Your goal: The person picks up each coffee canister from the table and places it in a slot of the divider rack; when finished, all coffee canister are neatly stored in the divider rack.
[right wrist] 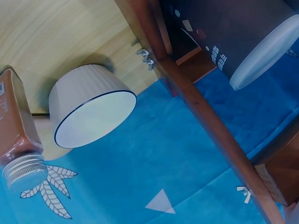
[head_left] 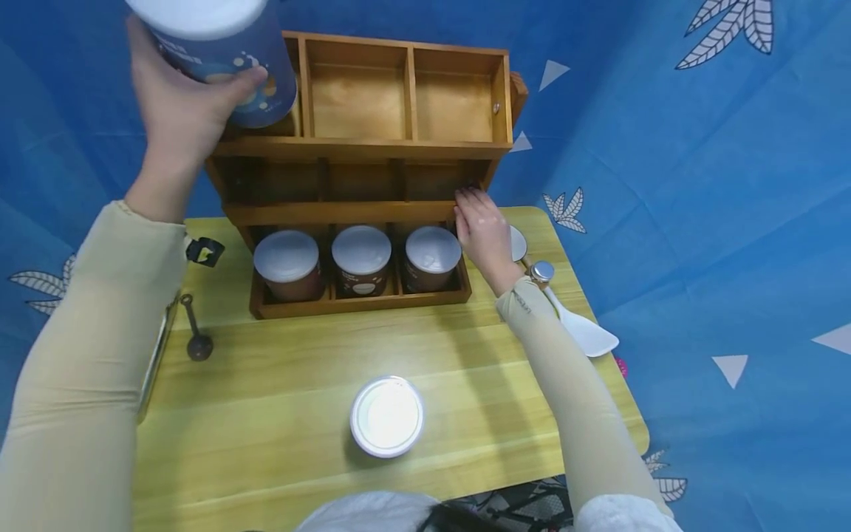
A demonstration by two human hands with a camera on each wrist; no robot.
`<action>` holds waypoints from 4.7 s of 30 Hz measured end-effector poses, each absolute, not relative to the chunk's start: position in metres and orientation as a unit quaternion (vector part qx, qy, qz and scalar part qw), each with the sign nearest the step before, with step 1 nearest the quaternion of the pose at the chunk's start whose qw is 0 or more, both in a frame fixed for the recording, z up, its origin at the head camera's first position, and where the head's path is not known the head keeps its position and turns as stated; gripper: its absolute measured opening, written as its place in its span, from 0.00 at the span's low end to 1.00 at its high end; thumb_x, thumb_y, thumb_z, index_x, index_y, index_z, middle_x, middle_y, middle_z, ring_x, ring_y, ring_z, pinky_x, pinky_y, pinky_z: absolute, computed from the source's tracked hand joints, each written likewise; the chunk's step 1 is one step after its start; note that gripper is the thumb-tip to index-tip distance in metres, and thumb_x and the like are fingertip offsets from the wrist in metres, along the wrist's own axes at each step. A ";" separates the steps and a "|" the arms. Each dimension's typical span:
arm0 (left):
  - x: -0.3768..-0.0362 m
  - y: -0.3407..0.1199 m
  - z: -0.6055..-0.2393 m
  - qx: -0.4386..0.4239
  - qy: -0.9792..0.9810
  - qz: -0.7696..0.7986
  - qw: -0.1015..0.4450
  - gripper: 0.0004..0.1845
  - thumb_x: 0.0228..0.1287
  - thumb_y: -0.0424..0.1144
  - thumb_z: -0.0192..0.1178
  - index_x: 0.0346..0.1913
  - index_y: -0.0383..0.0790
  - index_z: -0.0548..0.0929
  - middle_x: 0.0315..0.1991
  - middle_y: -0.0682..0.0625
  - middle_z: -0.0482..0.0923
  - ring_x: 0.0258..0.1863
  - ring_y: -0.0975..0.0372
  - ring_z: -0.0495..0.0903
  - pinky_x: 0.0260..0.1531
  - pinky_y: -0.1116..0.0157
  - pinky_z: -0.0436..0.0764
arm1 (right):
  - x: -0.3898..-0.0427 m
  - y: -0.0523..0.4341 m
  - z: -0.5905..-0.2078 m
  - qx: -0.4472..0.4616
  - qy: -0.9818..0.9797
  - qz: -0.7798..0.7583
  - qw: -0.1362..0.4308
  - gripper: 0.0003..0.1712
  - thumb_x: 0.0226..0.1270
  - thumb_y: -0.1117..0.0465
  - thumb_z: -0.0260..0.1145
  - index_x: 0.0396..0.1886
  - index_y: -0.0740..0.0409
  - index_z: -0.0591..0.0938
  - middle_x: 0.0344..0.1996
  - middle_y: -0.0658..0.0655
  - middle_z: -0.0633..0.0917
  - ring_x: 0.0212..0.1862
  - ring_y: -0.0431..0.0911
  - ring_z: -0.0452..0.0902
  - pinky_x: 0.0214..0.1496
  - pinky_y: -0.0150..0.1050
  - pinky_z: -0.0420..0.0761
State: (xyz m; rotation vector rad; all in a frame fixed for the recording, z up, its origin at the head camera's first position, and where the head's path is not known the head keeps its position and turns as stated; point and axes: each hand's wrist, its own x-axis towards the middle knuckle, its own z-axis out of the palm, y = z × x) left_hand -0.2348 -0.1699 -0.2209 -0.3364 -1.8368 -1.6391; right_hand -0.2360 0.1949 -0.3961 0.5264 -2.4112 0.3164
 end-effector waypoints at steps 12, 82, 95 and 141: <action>-0.245 -0.172 -0.251 -0.143 -0.757 -0.529 0.356 0.52 0.46 0.42 0.76 0.71 0.33 0.58 0.68 0.48 0.67 0.68 0.64 0.65 0.69 0.72 0.63 | -0.236 0.194 -0.396 0.202 -0.917 0.122 0.323 0.18 0.74 0.62 0.57 0.56 0.65 0.83 0.54 0.62 0.86 0.60 0.54 0.79 0.70 0.45 0.75; 0.000 -0.106 -0.549 -0.215 -0.778 -0.539 -0.242 0.67 0.31 0.43 0.84 0.76 0.61 0.52 0.75 0.55 0.60 0.76 0.53 0.60 0.74 0.44 0.58 | -0.239 0.191 -0.402 0.199 -0.916 0.135 0.322 0.18 0.75 0.62 0.55 0.57 0.67 0.82 0.55 0.64 0.85 0.61 0.56 0.79 0.69 0.48 0.76; -0.006 -0.097 -0.555 -0.232 -0.773 -0.549 -0.217 0.64 0.30 0.45 0.84 0.74 0.64 0.55 0.72 0.58 0.65 0.73 0.56 0.65 0.73 0.47 0.64 | -0.239 0.192 -0.402 0.204 -0.911 0.130 0.335 0.18 0.75 0.62 0.55 0.55 0.67 0.82 0.53 0.65 0.85 0.59 0.57 0.80 0.68 0.48 0.76; -0.202 -0.064 -0.225 -0.145 -0.788 -0.558 0.218 0.59 0.43 0.41 0.79 0.74 0.37 0.51 0.72 0.49 0.61 0.71 0.65 0.62 0.70 0.76 0.59 | -0.237 0.195 -0.400 0.202 -0.912 0.145 0.325 0.18 0.74 0.62 0.55 0.56 0.66 0.82 0.54 0.63 0.85 0.61 0.55 0.78 0.70 0.46 0.74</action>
